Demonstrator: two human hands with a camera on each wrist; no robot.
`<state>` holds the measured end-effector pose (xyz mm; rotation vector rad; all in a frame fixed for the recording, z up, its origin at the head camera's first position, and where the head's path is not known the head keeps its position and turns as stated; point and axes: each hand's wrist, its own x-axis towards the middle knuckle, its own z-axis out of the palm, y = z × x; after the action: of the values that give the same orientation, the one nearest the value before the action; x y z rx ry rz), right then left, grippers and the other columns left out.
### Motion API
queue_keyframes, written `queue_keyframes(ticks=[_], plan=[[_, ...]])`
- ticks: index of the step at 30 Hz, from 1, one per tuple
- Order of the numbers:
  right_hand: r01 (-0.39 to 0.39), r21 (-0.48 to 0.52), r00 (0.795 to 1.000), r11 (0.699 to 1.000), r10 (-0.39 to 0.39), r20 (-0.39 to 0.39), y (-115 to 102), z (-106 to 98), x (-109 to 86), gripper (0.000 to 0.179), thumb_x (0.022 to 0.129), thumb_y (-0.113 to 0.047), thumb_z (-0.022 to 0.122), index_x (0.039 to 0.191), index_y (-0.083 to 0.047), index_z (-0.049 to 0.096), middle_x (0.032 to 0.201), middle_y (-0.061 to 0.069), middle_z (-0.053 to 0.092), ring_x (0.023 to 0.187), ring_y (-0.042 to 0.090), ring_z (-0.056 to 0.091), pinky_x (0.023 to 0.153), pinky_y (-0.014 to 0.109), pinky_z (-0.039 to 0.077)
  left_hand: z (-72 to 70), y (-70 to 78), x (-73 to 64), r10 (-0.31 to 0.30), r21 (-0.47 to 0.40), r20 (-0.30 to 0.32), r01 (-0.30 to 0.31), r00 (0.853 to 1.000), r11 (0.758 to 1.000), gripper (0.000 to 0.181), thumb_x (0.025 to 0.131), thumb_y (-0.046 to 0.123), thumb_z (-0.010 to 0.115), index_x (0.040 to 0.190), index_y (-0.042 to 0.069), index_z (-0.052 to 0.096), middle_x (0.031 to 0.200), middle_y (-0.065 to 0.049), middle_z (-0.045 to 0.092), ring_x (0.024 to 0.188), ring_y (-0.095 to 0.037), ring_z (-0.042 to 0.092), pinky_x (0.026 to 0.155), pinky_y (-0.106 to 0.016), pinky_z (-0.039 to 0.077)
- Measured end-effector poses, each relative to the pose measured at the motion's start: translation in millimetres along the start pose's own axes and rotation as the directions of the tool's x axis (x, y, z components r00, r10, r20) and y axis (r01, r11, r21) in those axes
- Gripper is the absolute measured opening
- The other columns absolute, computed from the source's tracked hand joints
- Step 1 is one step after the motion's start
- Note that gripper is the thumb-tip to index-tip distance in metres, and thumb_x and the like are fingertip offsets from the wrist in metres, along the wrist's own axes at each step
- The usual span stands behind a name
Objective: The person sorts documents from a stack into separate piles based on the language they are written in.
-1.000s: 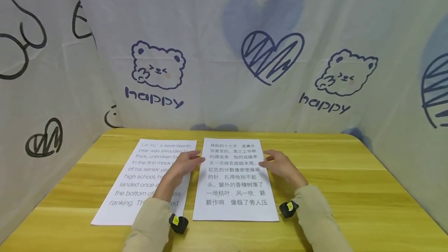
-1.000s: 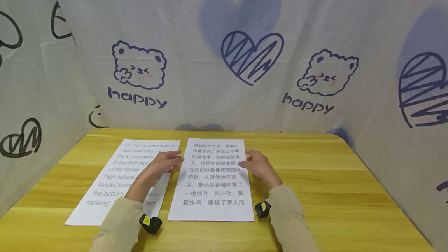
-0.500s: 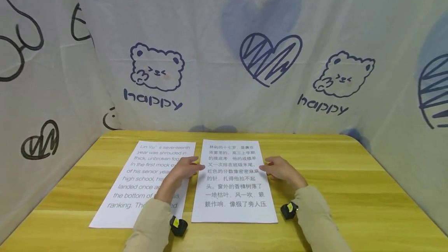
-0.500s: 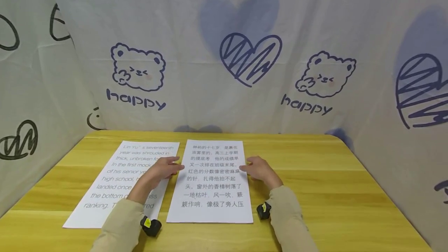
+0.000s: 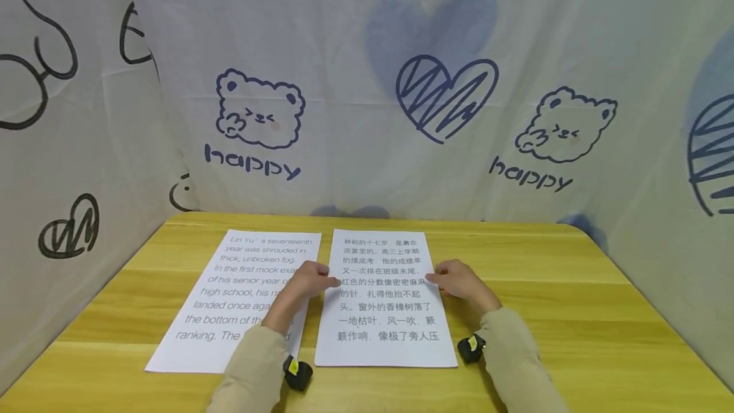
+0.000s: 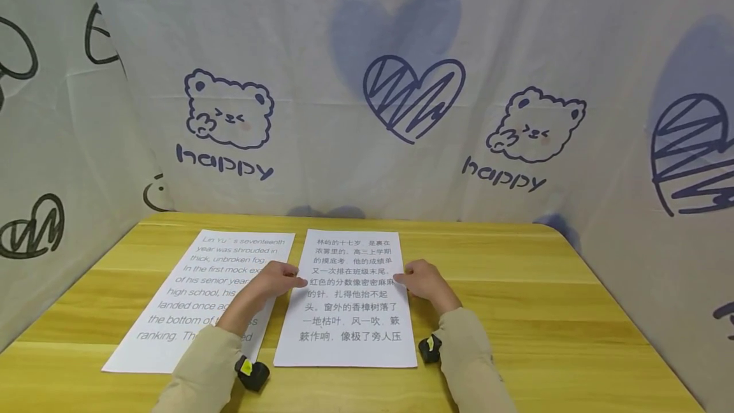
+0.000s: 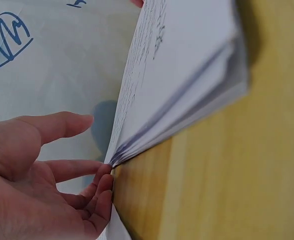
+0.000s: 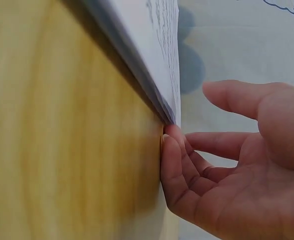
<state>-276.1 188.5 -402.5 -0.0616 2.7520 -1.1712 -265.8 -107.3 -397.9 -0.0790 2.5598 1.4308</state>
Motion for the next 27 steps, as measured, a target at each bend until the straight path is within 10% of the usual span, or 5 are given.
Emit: queue_keyframes(ticks=[22, 27], plan=[[-0.082, 0.071, 0.996, 0.994, 0.080, 0.026, -2.1, 1.3, -0.6, 0.048, 0.092, -0.016, 0.064, 0.133, 0.007, 0.053, 0.112, 0.017, 0.059, 0.091, 0.025, 0.056, 0.076, 0.034, 0.050, 0.6, 3.2, -2.8, 0.000, -0.024, -0.018, 0.000, 1.000, 1.000, 0.045, 0.087, 0.013, 0.065, 0.060, 0.014, 0.030, 0.056, 0.003, 0.024, 0.052, -0.011, 0.025, 0.051, -0.023, 0.022], [-0.073, 0.127, 0.997, 0.989, 0.074, -0.001, -2.1, 0.7, -2.2, 0.051, 0.091, -0.013, 0.065, 0.136, 0.006, 0.049, 0.104, 0.016, 0.059, 0.079, 0.022, 0.055, 0.066, 0.029, 0.047, 0.6, 5.5, -4.7, -0.018, -0.025, -0.041, 0.017, 0.999, 1.000, 0.020, 0.089, 0.014, 0.063, 0.100, -0.003, 0.065, 0.102, -0.020, 0.062, 0.093, -0.028, 0.058, 0.082, -0.035, 0.048]])
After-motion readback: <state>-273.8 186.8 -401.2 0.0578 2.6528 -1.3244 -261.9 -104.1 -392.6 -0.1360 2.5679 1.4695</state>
